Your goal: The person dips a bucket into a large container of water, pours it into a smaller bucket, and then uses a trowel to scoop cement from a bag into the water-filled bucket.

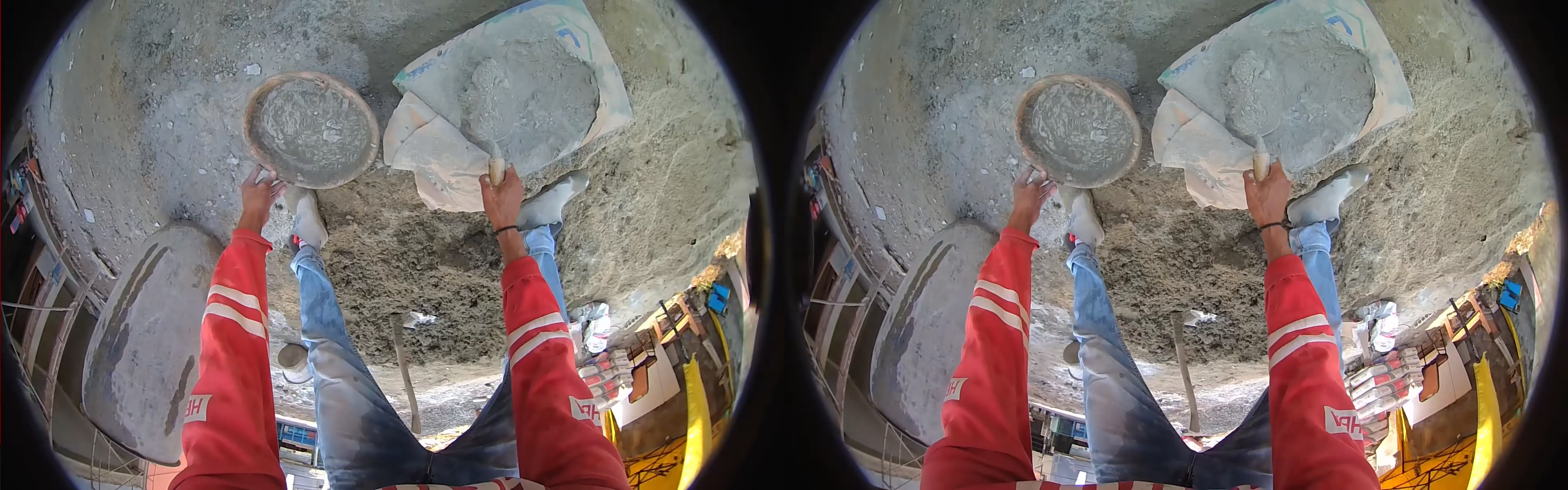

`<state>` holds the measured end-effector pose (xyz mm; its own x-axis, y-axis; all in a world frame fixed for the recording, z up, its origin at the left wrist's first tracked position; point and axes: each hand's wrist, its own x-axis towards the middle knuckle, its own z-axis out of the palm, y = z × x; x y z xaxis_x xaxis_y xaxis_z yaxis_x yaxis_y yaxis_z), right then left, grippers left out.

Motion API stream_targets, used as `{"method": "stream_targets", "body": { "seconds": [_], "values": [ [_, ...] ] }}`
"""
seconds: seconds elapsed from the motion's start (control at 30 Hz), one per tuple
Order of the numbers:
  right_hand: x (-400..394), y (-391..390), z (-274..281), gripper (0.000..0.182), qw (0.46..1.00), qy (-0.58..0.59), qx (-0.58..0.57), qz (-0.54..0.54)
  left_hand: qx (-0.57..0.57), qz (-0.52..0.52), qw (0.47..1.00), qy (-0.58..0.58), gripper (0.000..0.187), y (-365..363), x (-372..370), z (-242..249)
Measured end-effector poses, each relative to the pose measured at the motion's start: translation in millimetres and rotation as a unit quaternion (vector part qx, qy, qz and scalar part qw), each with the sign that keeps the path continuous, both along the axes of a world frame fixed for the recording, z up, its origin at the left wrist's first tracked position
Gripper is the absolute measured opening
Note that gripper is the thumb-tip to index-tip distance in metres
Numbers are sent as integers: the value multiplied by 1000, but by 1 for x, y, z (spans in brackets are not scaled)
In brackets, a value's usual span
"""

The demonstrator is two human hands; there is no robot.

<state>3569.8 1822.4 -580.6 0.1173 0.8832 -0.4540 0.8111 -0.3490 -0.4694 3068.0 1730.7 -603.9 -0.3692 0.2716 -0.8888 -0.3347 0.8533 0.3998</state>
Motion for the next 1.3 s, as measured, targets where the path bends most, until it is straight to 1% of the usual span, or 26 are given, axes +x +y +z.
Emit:
{"method": "stream_targets", "body": {
  "seconds": [0.07,0.13,0.2,0.33,0.4,0.43,0.47,0.5,0.53,0.57,0.63,0.67,0.73,0.77,0.8,0.87,0.9,0.97,1.0,1.07,1.1,1.13,1.17,1.2,1.23,1.3],
  "values": [
    [-21,-4,25,30,1000,4,18,-25,-8,1,1000,18,65,-1,-3,-1],
    [-42,-11,53,30,999,1,37,-5,-9,10,1000,14,65,1,-4,-2],
    [-65,-24,77,32,1000,-2,-10,7,-14,21,1000,17,65,3,-5,2],
    [-115,-48,112,35,996,30,-55,56,-8,20,1000,15,65,1,-8,-1],
    [-143,-55,120,42,986,129,-67,80,0,30,1000,8,66,-1,-10,-5],
    [-157,-58,114,49,979,176,-12,99,-3,25,1000,5,67,0,-11,-5],
    [-171,-54,113,49,979,175,-13,103,-7,21,1000,2,68,0,-11,-5],
    [-184,-44,114,44,953,257,-156,34,-7,24,1000,2,68,-1,-12,-4],
    [-196,-33,114,39,896,330,-294,-38,-3,24,1000,-1,69,-1,-12,-4],
    [-206,-18,112,39,896,330,-295,-36,0,23,1000,-2,70,-1,-13,-3],
    [-225,12,103,24,801,390,-441,-105,2,23,1000,-6,71,0,-15,-3],
    [-228,22,94,24,800,390,-443,-106,4,22,1000,-11,72,-1,-15,-2],
    [-225,42,80,16,667,476,-547,-170,2,22,1000,-14,72,-4,-17,-6],
    [-222,47,77,23,632,491,-572,-177,1,22,1000,-17,72,-4,-18,-8],
    [-216,50,78,23,634,492,-570,-179,3,19,1000,-19,72,-4,-19,-10],
    [-199,55,81,26,571,525,-609,-164,10,29,999,-16,73,-5,-18,-9],
    [-189,55,87,26,572,527,-605,-170,-4,21,1000,-9,70,-2,-16,-6],
    [-157,45,107,28,642,508,-565,-108,-6,6,1000,-13,69,1,-15,-2],
    [-136,39,115,28,646,507,-558,-118,-8,-1,1000,-13,67,1,-14,-3],
    [-89,24,124,34,803,409,-431,-38,-7,-2,1000,-18,66,-2,-13,-5],
    [-61,21,124,48,858,359,-367,-9,-7,5,1000,-12,64,-3,-14,-7],
    [-21,11,105,53,948,203,-221,111,-7,-2,1000,-17,64,-5,-15,-9],
    [17,4,89,59,972,31,-64,223,5,1,1000,-23,64,-7,-16,-11],
    [43,13,91,63,967,-110,-119,195,16,3,999,-29,63,-9,-17,-12],
    [73,23,85,64,953,-190,-128,196,13,-4,999,-31,63,-10,-18,-12],
    [143,29,55,69,937,-281,-62,198,14,13,1000,-23,62,-9,-17,-12]
  ]
}}
